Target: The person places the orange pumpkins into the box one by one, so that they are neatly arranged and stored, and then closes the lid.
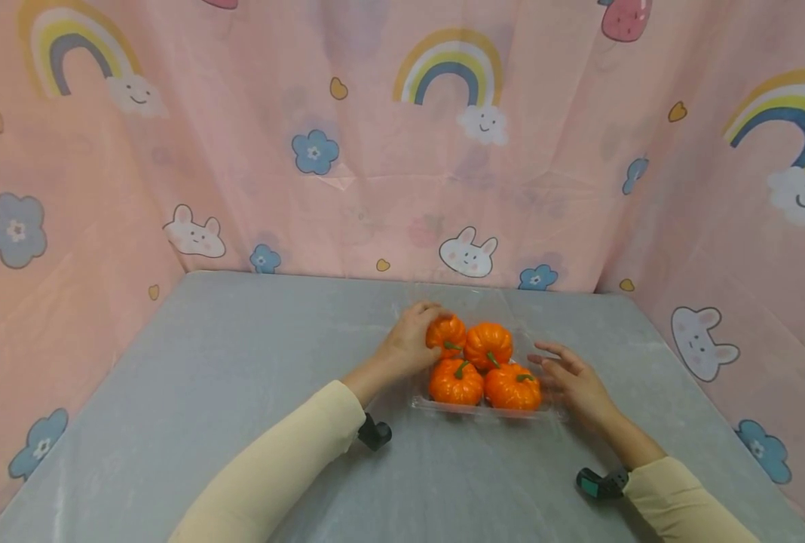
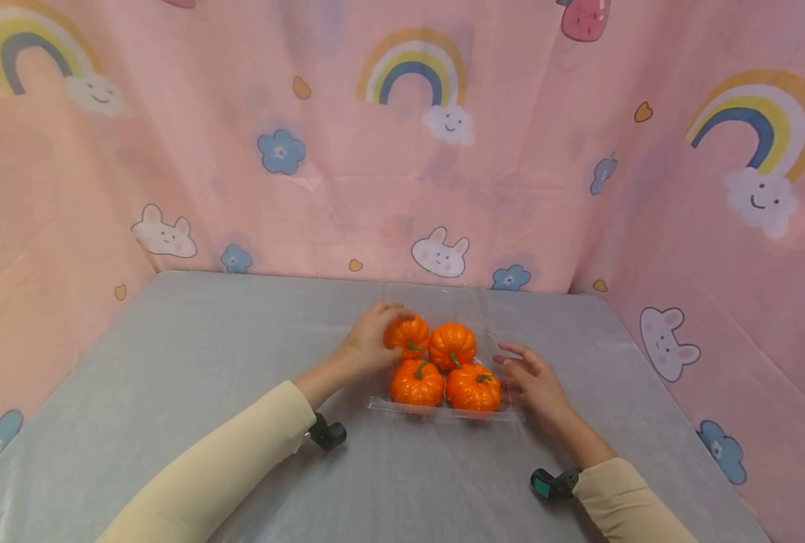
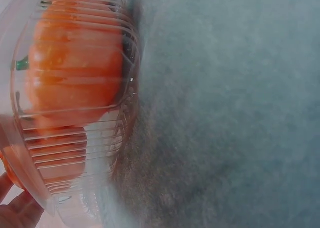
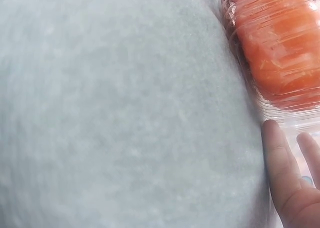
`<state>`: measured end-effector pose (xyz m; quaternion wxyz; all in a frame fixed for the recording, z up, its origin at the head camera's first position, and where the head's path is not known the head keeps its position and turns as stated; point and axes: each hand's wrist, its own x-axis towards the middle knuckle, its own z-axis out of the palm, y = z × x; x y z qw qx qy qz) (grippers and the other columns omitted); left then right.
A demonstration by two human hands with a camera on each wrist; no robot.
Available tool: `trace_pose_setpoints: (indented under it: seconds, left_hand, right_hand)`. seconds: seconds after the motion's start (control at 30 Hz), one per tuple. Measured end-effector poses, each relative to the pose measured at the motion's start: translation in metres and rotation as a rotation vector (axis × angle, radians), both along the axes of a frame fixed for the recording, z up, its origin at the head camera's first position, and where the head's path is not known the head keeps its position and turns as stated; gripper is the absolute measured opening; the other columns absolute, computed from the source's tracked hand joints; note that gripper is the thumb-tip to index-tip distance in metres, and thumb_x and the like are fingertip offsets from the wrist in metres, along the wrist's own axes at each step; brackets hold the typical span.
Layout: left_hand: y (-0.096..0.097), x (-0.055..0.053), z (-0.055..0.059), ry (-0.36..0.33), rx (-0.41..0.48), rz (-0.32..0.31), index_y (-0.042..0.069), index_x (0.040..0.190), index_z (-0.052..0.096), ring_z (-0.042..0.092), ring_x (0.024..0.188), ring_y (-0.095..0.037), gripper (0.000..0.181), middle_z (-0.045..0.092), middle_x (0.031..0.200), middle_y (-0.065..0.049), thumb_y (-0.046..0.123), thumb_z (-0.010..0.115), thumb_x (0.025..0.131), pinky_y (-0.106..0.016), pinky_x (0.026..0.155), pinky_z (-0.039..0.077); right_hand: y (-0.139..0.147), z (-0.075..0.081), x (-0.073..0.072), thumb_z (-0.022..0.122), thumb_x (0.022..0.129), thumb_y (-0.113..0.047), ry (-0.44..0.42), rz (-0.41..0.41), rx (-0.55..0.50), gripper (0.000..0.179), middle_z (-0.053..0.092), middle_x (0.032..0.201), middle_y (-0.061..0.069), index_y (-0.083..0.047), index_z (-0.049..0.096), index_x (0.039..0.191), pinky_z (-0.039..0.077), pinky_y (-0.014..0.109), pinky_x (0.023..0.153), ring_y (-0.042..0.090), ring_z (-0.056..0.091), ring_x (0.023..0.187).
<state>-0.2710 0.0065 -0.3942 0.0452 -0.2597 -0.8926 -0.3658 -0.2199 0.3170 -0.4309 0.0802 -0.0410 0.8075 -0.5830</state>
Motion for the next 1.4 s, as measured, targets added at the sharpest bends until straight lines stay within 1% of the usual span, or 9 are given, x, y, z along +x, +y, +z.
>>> trace_pose_setpoints:
  seconds: [0.37,0.43,0.53,0.6,0.7,0.83,1.07,1.3,1.4]
  left_hand:
    - [-0.002,0.0,0.0,-0.013,0.002,-0.009,0.017,0.128,0.058,0.048,0.128,-0.026,0.054,0.05,0.137,-0.005,0.007,0.073,0.077,-0.042,0.105,0.045]
    - [-0.005,-0.001,0.001,-0.025,0.016,-0.011,0.018,0.129,0.057,0.047,0.129,-0.026,0.054,0.049,0.138,-0.005,0.01,0.073,0.078,-0.043,0.106,0.044]
    - [-0.01,-0.002,0.002,-0.027,0.05,-0.005,0.016,0.13,0.056,0.048,0.129,-0.025,0.052,0.049,0.137,-0.005,0.015,0.072,0.081,-0.043,0.106,0.043]
    - [-0.015,-0.003,0.002,-0.025,0.073,0.015,0.016,0.13,0.057,0.048,0.128,-0.025,0.049,0.05,0.135,-0.006,0.019,0.07,0.083,-0.042,0.107,0.043]
    - [-0.021,-0.006,0.002,-0.036,0.117,0.058,0.014,0.13,0.057,0.048,0.127,-0.025,0.046,0.051,0.134,-0.007,0.022,0.068,0.085,-0.043,0.108,0.041]
    - [-0.026,-0.011,-0.001,-0.073,0.188,0.119,0.011,0.128,0.059,0.05,0.125,-0.029,0.043,0.053,0.135,-0.011,0.022,0.065,0.087,-0.045,0.106,0.042]
    - [-0.03,-0.021,-0.017,-0.197,0.328,0.234,0.01,0.129,0.058,0.056,0.118,-0.034,0.045,0.057,0.133,-0.013,0.025,0.067,0.087,-0.045,0.098,0.049]
    - [-0.032,-0.028,-0.028,-0.288,0.385,0.281,0.006,0.131,0.055,0.058,0.116,-0.033,0.046,0.058,0.131,-0.015,0.024,0.064,0.089,-0.045,0.098,0.049]
    - [-0.032,-0.029,-0.029,-0.313,0.388,0.283,0.004,0.13,0.056,0.059,0.116,-0.034,0.045,0.059,0.13,-0.017,0.024,0.063,0.09,-0.045,0.098,0.049]
  right_hand:
    - [0.0,0.0,0.001,0.042,0.102,-0.039,0.0,0.0,-0.002,0.057,0.038,0.146,0.03,-0.005,0.031,0.147,0.058,0.03,0.081,0.003,0.066,0.095]
    - [0.0,-0.001,0.001,0.042,0.102,-0.038,0.002,0.004,-0.014,0.056,0.045,0.144,0.024,-0.006,0.031,0.147,0.058,0.03,0.08,0.003,0.066,0.095]
    - [0.0,-0.002,0.001,0.043,0.102,-0.035,0.015,0.015,-0.047,0.054,0.059,0.133,0.005,-0.006,0.033,0.146,0.058,0.028,0.079,0.003,0.067,0.095]
    - [0.001,-0.003,0.001,0.044,0.102,-0.033,0.025,0.025,-0.068,0.052,0.063,0.124,-0.01,-0.006,0.034,0.145,0.058,0.028,0.078,0.003,0.067,0.095]
    - [0.001,-0.003,0.001,0.044,0.103,-0.031,0.032,0.033,-0.091,0.049,0.062,0.116,-0.02,-0.007,0.035,0.144,0.058,0.027,0.077,0.003,0.067,0.095]
    - [0.002,-0.003,0.0,0.044,0.102,-0.032,0.027,0.026,-0.078,0.05,0.062,0.117,-0.02,-0.007,0.034,0.145,0.058,0.027,0.077,0.003,0.067,0.095]
    - [0.001,-0.002,0.001,0.044,0.102,-0.034,0.022,0.015,-0.05,0.053,0.06,0.132,0.001,-0.006,0.034,0.145,0.058,0.028,0.078,0.003,0.067,0.095]
    - [0.002,-0.003,0.0,0.045,0.102,-0.035,0.015,0.012,-0.059,0.054,0.063,0.122,-0.014,-0.005,0.032,0.145,0.058,0.028,0.078,0.003,0.067,0.094]
    - [0.002,-0.005,-0.001,0.044,0.102,-0.035,0.021,0.008,-0.044,0.055,0.063,0.125,-0.009,-0.004,0.032,0.145,0.058,0.028,0.078,0.003,0.067,0.095]
